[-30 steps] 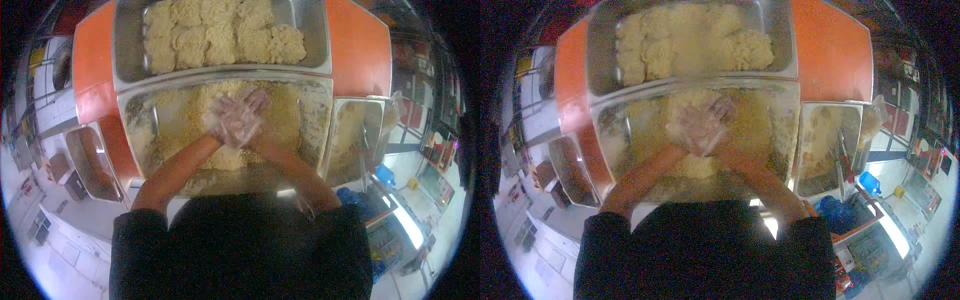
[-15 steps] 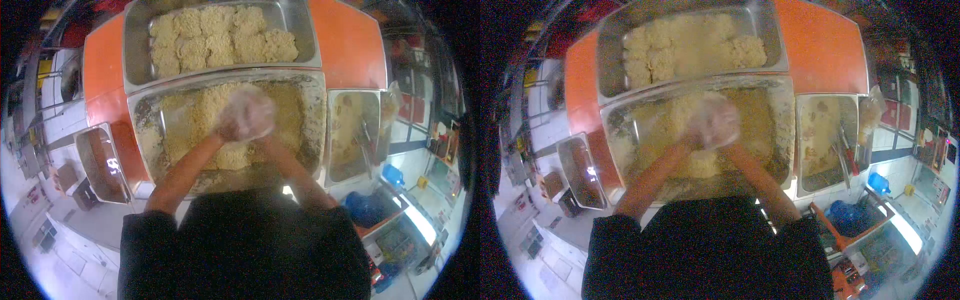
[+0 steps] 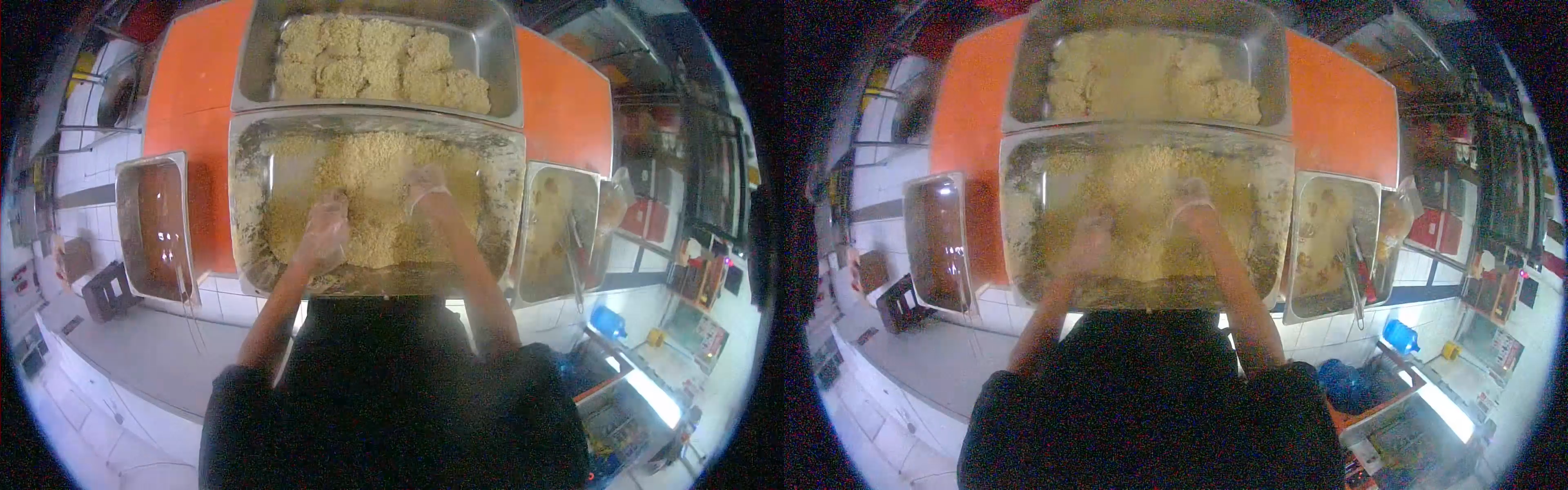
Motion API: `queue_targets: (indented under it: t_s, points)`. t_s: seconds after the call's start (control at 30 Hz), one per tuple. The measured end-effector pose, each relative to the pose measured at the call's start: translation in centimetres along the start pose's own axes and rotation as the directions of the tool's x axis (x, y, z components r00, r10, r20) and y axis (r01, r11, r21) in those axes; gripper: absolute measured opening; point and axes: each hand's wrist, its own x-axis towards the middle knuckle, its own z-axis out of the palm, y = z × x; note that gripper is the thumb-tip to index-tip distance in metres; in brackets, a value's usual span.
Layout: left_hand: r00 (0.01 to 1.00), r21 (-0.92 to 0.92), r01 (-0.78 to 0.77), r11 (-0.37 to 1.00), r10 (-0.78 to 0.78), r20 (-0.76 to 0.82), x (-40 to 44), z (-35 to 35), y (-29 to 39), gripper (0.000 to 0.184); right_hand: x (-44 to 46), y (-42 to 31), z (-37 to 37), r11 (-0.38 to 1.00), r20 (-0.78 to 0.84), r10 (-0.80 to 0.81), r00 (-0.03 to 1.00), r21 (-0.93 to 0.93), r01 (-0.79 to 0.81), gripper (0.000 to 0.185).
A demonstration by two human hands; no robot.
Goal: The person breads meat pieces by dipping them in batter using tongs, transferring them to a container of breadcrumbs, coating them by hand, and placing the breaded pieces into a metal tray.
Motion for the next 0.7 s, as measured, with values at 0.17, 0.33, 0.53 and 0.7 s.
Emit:
queue_targets:
  t_s: [0.17,0.33,0.53,0.7]
  points:
    - [0.924,-0.080,0.313,0.947,-0.284,0.256,-0.7,0.3,-2.7,0.047,0.4,-2.3,-3.4,0.972,-0.363,-0.235,0.902,-0.089,0.217,0.026]
    - [0.883,0.039,0.264,0.964,-0.258,0.393,0.1,-0.7,-2.2,0.050,-0.3,-3.9,-5.4,0.871,-0.039,-0.012,0.999,0.491,0.030,0.036]
    - [0.929,0.170,0.170,0.971,-0.215,0.300,1.3,-2.2,-0.1,0.044,-0.9,-5.2,-6.5,0.879,0.285,-0.048,0.957,0.466,-0.095,0.061]
    - [0.817,-0.572,0.559,0.600,-0.518,0.256,2.5,-4.9,4.4,0.033,-1.3,-7.7,-10.4,0.838,0.453,0.148,0.879,0.415,-0.354,0.067]
